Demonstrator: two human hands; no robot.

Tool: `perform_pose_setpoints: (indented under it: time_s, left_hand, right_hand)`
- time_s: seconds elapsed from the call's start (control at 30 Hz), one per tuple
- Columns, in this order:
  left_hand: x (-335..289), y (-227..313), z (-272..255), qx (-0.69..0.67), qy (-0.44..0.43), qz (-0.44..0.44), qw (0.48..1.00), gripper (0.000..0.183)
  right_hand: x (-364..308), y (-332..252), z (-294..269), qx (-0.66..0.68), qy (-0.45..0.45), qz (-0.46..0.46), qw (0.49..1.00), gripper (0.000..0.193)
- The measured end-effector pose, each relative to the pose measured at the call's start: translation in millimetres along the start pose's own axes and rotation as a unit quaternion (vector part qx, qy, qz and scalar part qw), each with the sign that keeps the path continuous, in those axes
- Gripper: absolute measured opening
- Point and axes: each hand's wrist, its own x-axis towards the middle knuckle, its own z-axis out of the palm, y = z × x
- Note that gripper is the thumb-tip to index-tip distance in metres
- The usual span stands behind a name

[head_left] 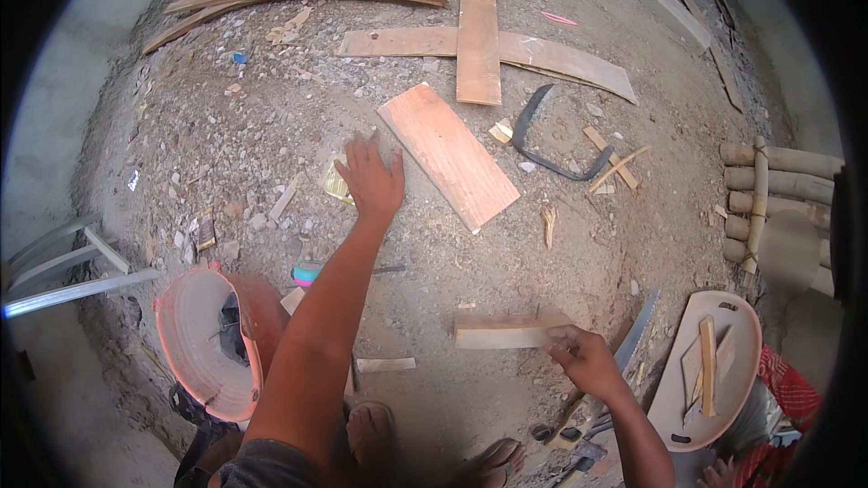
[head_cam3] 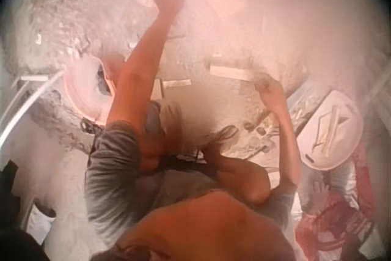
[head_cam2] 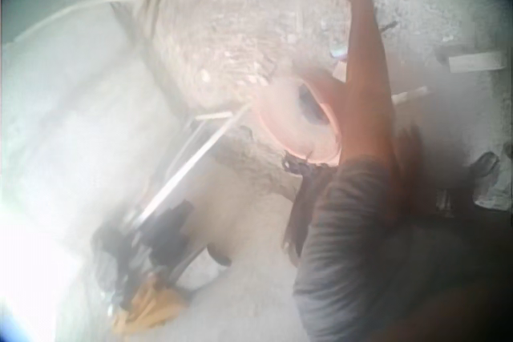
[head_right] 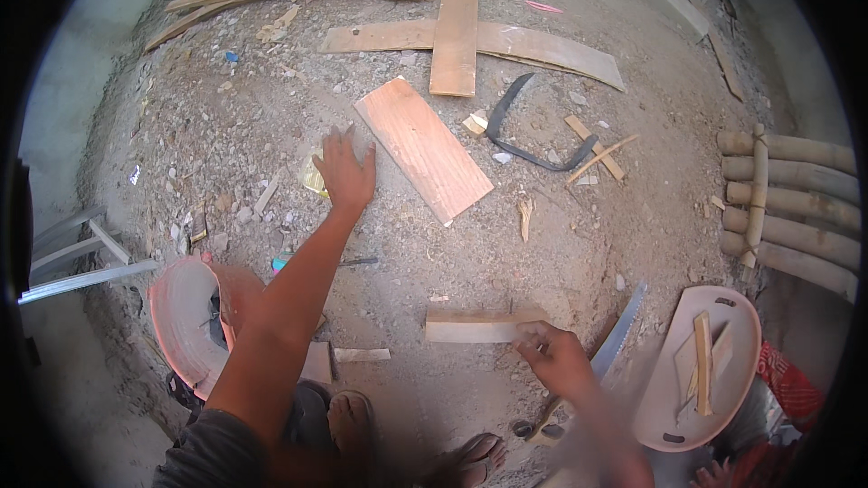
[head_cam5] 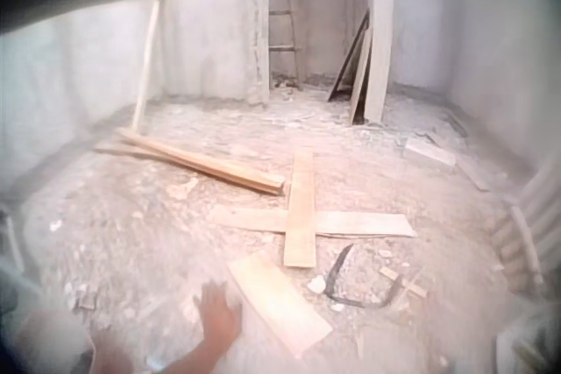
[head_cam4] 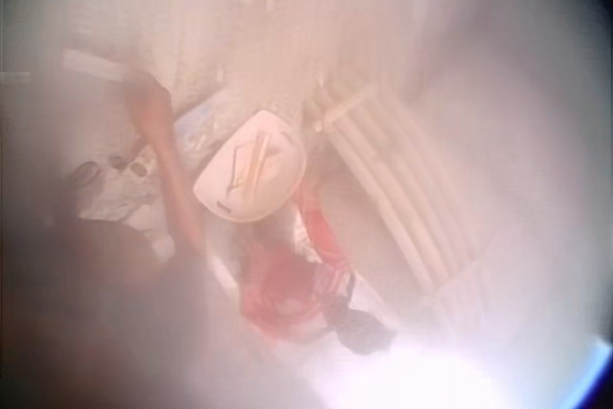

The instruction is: The person uses a hand saw to cut a wood block and then uses an axe to trim a long curved piece of timber. They measure a piece of wood with a tape measure while a second person sits nearby.

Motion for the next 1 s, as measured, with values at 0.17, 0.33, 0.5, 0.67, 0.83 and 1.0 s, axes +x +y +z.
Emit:
perform_pose_setpoints:
  time_s: [0.17,0.33,0.5,0.67,0.83,1.0]
  left_hand:
    - [1,-3,-8,0.016,-0.055,0.001,0.998,0.058]
    - [18,18,-16,-0.015,-0.101,-0.013,0.995,0.059]
    - [22,3,-28,-0.009,-0.152,-0.038,0.988,0.062]
    - [27,5,-33,-0.014,-0.215,-0.057,0.975,0.064]
    - [34,6,-39,-0.013,-0.256,-0.051,0.965,0.064]
    - [31,3,-39,-0.018,-0.257,-0.056,0.965,0.064]
  right_hand:
    - [106,-60,-4,0.017,-0.017,-0.064,0.998,0.029]
    - [214,-149,-10,0.07,0.081,-0.19,0.976,0.023]
    - [345,-276,-15,-0.06,0.208,-0.323,0.922,0.028]
    - [478,-347,-56,-0.212,0.325,-0.399,0.831,0.069]
    - [563,-392,-97,-0.303,0.396,-0.325,0.804,0.096]
    - [566,-407,-65,-0.403,0.296,-0.217,0.839,0.097]
